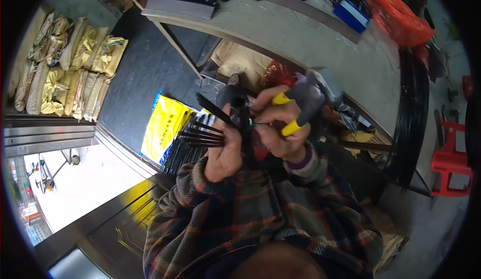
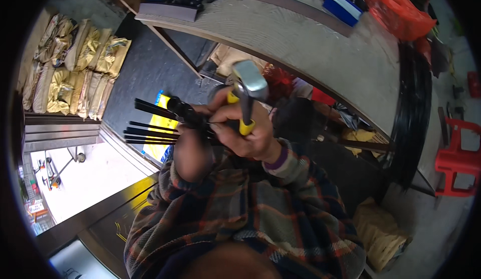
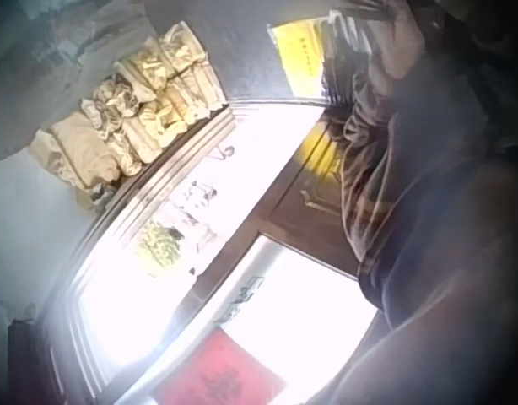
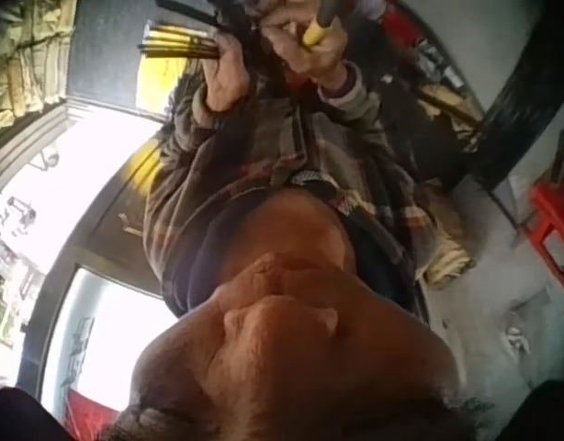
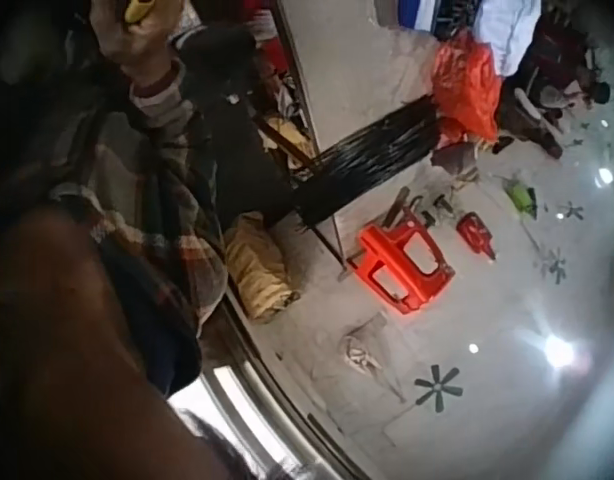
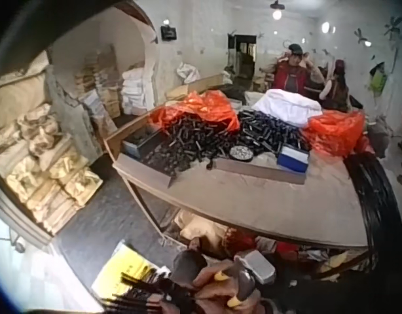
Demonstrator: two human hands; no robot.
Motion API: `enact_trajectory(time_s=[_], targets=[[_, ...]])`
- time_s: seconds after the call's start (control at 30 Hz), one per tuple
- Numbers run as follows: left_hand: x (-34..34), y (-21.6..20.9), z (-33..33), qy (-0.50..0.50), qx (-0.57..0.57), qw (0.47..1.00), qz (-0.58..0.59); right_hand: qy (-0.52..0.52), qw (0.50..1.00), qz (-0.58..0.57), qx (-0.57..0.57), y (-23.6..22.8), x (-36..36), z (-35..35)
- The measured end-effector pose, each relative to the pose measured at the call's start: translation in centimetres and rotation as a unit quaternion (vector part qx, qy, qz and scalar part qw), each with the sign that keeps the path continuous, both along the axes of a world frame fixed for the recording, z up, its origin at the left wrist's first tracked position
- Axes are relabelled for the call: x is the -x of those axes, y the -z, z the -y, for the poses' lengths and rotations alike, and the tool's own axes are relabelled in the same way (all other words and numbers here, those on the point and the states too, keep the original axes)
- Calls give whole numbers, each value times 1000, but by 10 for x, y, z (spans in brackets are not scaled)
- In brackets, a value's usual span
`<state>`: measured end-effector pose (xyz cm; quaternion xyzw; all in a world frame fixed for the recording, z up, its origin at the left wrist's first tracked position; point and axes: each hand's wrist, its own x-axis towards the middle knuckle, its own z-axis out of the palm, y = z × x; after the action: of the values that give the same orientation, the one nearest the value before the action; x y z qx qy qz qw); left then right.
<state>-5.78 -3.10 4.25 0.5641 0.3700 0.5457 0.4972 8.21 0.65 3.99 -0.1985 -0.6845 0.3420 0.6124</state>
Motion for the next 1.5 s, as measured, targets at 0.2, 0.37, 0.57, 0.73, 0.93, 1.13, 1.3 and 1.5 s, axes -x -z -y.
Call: enact_trajectory(time_s=[0.2,0.37,0.57,0.73,0.93,1.13,1.3,1.5], targets=[[8,-1,-2,24,-15,999,-26,10,999,-5,34,1,7,5],[6,0,-3,7,-1,1000,29,39,998,41,34,1,10,7],[21,7,-5,48,15,997,60,119,941,301,-100,-30,-55,-6],[14,15,-1,15,29,999,22,141,782,582,-171,-50,-75,4],[17,17,2,55,60,994,67,140,753,612,-199,-53,-67,1],[12,10,1,31,84,994,70,190,707,621,-281,-66,-62,-7],[7,6,-3,-9,86,996,15,186,673,643,-313,-68,-66,-9],[3,6,-6,-50,70,996,-39,90,667,700,-240,-58,-65,-10]])
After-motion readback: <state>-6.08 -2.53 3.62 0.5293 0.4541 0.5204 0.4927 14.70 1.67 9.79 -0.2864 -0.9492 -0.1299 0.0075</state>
